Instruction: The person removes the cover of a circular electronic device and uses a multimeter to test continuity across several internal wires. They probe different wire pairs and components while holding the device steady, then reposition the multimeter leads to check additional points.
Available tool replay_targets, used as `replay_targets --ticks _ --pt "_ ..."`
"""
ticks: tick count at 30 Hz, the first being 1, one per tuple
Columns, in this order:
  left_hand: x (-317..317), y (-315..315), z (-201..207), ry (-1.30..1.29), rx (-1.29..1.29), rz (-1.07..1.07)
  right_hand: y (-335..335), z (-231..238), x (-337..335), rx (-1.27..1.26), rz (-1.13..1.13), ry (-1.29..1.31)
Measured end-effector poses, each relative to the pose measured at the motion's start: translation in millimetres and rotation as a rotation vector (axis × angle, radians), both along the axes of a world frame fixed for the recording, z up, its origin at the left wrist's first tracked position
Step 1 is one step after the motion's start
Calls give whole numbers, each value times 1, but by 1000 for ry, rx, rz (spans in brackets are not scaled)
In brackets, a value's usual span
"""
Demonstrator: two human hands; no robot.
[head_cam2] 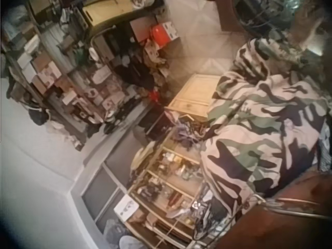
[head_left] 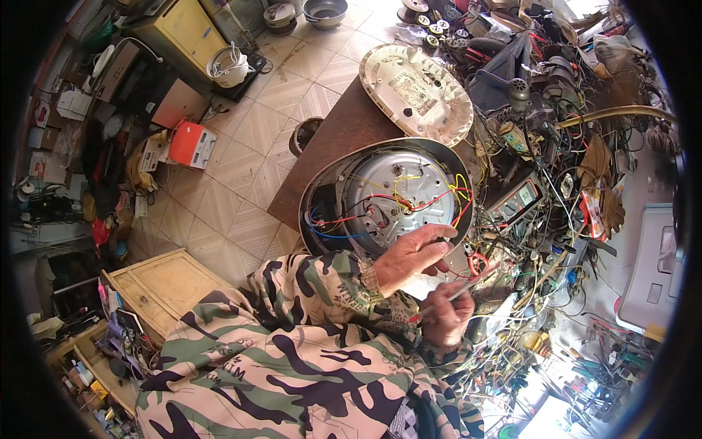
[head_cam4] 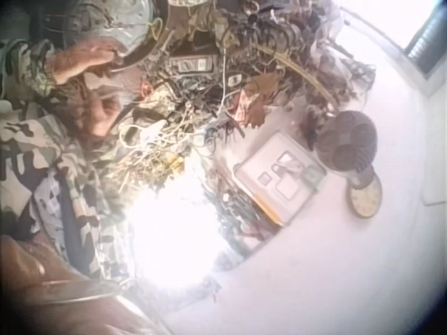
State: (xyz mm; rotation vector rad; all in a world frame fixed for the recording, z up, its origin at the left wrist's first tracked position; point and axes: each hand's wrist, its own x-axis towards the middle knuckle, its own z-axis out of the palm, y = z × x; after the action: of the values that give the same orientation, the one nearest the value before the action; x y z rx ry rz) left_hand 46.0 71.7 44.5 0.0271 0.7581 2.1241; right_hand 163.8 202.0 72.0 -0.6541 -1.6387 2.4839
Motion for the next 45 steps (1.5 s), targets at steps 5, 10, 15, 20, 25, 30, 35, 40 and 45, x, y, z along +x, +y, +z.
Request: replay_targets --ticks 5,10,15,20,25,30,35,40,45 --pt "3 -8 -29 58 -29 58 13 12 -24 -184 -90 186" --pt "1 -20 -29 -82 -16 27 16 3 -25 -74 -122 218" --pt "9 -17 -28 11 -46 59 32 -4 -24 25 -34 245" --pt "17 -17 -34 88 -81 185 54 -16 -14 -15 158 141" --pt "26 -18 -32 79 -167 275 71 -48 7 62 487 -205" --pt "33 -13 -40 72 -243 345 80 -47 -4 -280 108 -14" --pt "30 -12 -33 80 -281 342 69 -46 -7 -387 216 -48" --pt "28 -12 -27 349 -366 387 81 -64 12 -174 409 -241" --pt "22 -6 -16 480 -342 447 84 -42 2 214 590 -274"
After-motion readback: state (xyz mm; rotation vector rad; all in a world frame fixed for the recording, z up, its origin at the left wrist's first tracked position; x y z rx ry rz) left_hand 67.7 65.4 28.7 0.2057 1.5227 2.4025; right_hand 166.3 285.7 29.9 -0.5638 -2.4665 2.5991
